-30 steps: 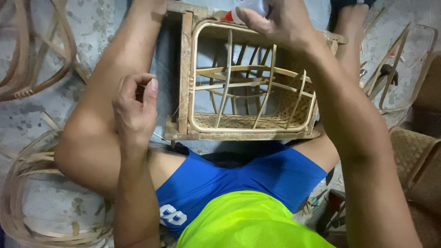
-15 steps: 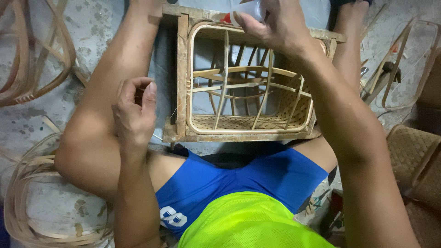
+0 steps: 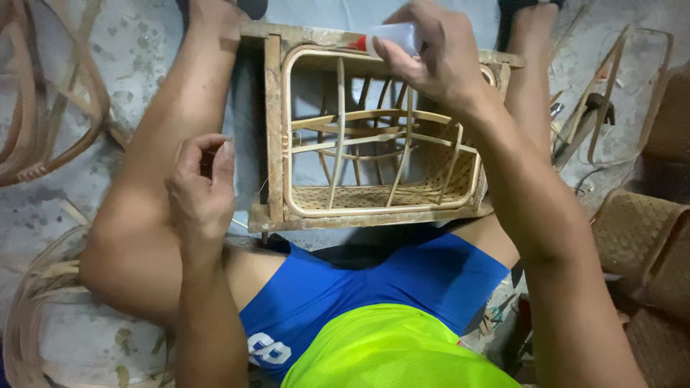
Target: The person sits on the workshop floor with a rectangular bamboo basket frame on their lap, fitting and pressing thin bamboo strips across the frame to form the basket body. They use pliers to grip and adjust strips, apply glue from a squeeze bottle to the frame joints, and press strips into place.
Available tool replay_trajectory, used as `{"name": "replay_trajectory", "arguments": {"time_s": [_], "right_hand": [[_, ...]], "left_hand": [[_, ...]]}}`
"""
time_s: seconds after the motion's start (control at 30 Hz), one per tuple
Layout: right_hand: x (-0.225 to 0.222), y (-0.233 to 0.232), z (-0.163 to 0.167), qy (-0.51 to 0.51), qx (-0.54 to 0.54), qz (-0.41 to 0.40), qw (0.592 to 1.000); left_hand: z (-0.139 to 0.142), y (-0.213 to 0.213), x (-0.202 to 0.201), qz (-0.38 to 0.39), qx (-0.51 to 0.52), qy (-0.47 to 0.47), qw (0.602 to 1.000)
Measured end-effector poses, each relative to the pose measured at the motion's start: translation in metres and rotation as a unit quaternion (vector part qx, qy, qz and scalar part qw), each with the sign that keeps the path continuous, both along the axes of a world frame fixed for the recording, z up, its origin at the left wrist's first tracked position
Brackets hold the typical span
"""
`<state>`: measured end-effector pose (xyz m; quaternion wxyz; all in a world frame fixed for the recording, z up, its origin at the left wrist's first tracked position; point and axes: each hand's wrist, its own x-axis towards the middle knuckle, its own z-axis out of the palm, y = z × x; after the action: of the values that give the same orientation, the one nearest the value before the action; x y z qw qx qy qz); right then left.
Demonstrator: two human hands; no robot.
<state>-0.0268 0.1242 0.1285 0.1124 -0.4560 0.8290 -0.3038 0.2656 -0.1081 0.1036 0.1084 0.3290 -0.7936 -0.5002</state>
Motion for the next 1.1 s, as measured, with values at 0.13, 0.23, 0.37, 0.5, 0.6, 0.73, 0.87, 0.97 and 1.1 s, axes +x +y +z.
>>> {"name": "replay_trajectory", "arguments": {"time_s": [0.13, 0.23, 0.37, 0.5, 0.6, 0.73, 0.87, 0.97, 1.1], "right_hand": [[0.002, 0.020, 0.004, -0.015, 0.002, -0.041, 0.999], [0.004, 0.029, 0.001, 0.014, -0.002, -0.038, 0.999], [0.005, 0.032, -0.003, -0.001, -0.018, -0.036, 0.999], [0.006, 0.032, -0.005, 0.032, -0.030, -0.021, 0.999], [0.006, 0.034, -0.004, 0.070, -0.028, -0.008, 0.997], [0.005, 0.045, 0.000, 0.036, -0.001, -0.041, 0.999], [0.006, 0.067, -0.002, 0.038, -0.001, -0.063, 0.997], [0.004, 0.080, -0.012, -0.041, 0.014, -0.134, 0.990], [0.000, 0.084, -0.023, 0.016, -0.030, -0.087, 0.996]], "left_hand": [[0.001, 0.003, 0.000, -0.026, -0.025, 0.024, 0.999], [0.002, 0.004, 0.000, -0.022, -0.016, 0.020, 0.999], [0.001, 0.005, -0.001, -0.019, -0.018, 0.016, 1.000], [0.000, 0.005, -0.002, -0.031, -0.029, 0.034, 0.998], [-0.001, 0.004, -0.001, -0.026, -0.017, 0.031, 0.999], [-0.002, 0.005, -0.001, -0.018, -0.012, 0.000, 1.000], [0.000, 0.008, 0.000, -0.031, -0.022, 0.022, 0.999], [0.000, 0.010, -0.001, -0.029, -0.014, 0.020, 0.999], [-0.001, 0.011, -0.002, -0.032, -0.031, 0.005, 0.999]]}}
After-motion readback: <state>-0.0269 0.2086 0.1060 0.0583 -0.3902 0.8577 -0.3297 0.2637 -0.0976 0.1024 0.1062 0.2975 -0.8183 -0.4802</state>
